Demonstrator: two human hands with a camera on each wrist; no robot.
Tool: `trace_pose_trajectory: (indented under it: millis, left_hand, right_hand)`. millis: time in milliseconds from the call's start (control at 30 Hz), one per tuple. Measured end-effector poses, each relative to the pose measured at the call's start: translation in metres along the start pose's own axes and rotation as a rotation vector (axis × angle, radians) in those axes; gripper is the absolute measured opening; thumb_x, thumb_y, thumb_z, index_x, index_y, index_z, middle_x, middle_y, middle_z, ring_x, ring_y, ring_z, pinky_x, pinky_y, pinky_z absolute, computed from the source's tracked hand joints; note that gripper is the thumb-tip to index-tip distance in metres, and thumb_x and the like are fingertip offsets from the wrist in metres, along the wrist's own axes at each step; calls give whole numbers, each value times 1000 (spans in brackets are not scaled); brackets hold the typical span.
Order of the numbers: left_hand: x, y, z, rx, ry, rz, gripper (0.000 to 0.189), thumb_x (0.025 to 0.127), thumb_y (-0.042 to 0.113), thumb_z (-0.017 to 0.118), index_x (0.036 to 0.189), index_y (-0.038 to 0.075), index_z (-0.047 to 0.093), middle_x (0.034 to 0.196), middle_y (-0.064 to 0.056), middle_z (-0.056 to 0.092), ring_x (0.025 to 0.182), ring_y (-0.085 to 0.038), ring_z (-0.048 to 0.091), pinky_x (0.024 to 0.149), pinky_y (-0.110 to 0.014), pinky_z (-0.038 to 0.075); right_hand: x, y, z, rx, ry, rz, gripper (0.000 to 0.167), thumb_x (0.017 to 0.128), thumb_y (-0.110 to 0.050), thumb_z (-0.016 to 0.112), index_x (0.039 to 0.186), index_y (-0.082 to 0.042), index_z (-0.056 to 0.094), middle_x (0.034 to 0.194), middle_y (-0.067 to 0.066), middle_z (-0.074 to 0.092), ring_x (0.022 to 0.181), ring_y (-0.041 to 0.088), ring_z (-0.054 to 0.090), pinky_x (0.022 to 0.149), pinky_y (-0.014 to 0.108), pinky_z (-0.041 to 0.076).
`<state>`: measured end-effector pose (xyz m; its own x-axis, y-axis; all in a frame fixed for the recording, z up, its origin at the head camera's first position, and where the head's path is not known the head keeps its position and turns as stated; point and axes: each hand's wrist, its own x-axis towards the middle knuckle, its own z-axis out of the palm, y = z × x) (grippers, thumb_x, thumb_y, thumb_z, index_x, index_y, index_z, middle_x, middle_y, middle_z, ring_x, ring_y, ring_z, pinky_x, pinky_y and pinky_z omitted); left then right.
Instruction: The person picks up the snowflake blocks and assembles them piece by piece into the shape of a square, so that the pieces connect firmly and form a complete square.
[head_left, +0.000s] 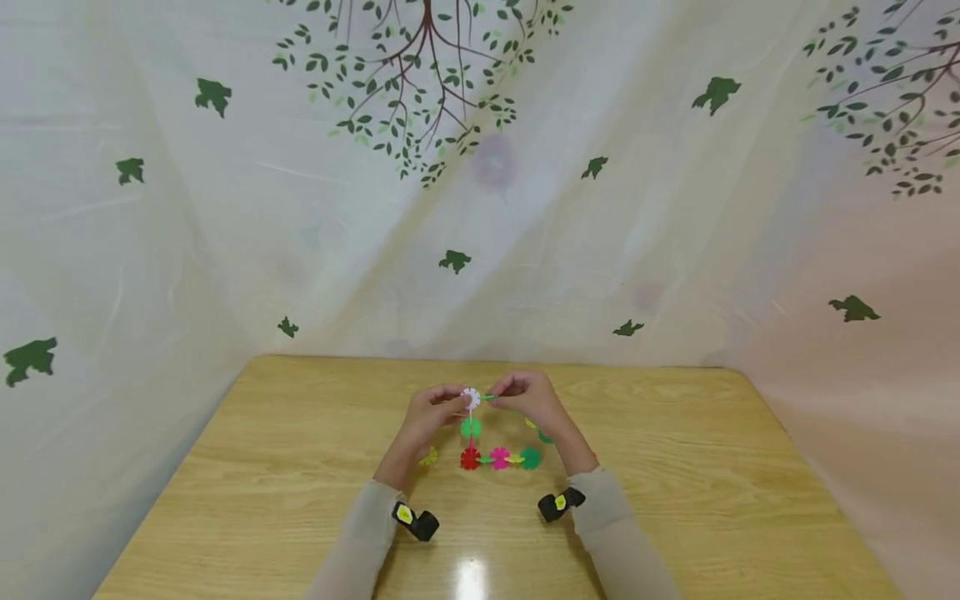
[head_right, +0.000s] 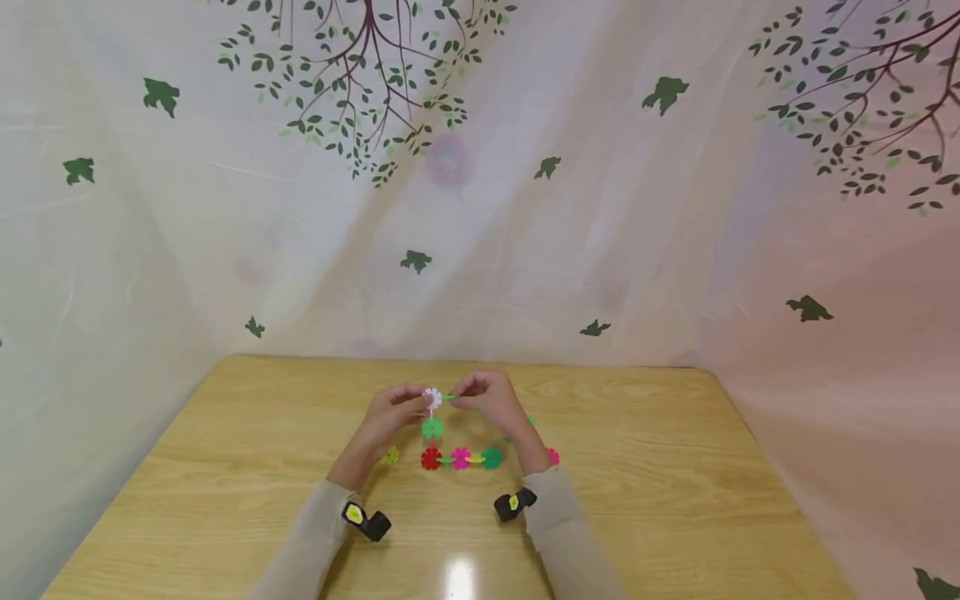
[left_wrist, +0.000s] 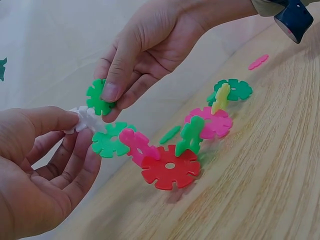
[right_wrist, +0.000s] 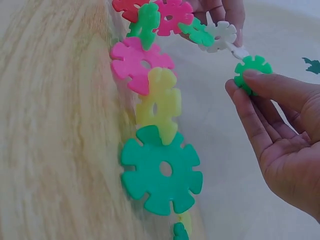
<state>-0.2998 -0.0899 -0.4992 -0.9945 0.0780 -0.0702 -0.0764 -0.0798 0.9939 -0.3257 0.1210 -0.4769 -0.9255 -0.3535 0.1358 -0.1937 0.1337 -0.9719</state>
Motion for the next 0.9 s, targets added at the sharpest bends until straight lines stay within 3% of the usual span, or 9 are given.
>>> trace_pose_trajectory:
  millis: [200, 467, 900]
  left_hand:
    - [1, 3, -1, -6, -4, 5, 23, 94, 10, 73, 111, -6, 72, 94, -1, 72, 80, -13, 69, 81, -33, 63]
    - [0, 4, 0, -4, 2, 14, 21, 94, 8, 72, 110, -6, 72, 93, -1, 72, 79, -12, 69, 77, -29, 62]
    - [-3, 4, 5, -9, 3, 10, 25, 94, 8, 73, 112, -9, 70, 93, -3, 72, 79, -12, 70, 84, -37, 63]
  right_hand:
    - [2, 1, -2, 29, -8, -16, 7, 86, 6, 76, 88, 7, 70, 104, 26, 74, 87, 14, 74, 81, 28, 63]
    - [1, 4, -2, 71, -12, -9, 15, 85, 9, 75, 91, 17, 64, 114, 40, 65, 88, 14, 75, 82, 28, 63]
    - [0, 2, 2, 61, -8, -26, 15, 84, 13, 74, 88, 19, 61, 110, 37, 69, 88, 12, 74, 82, 29, 63]
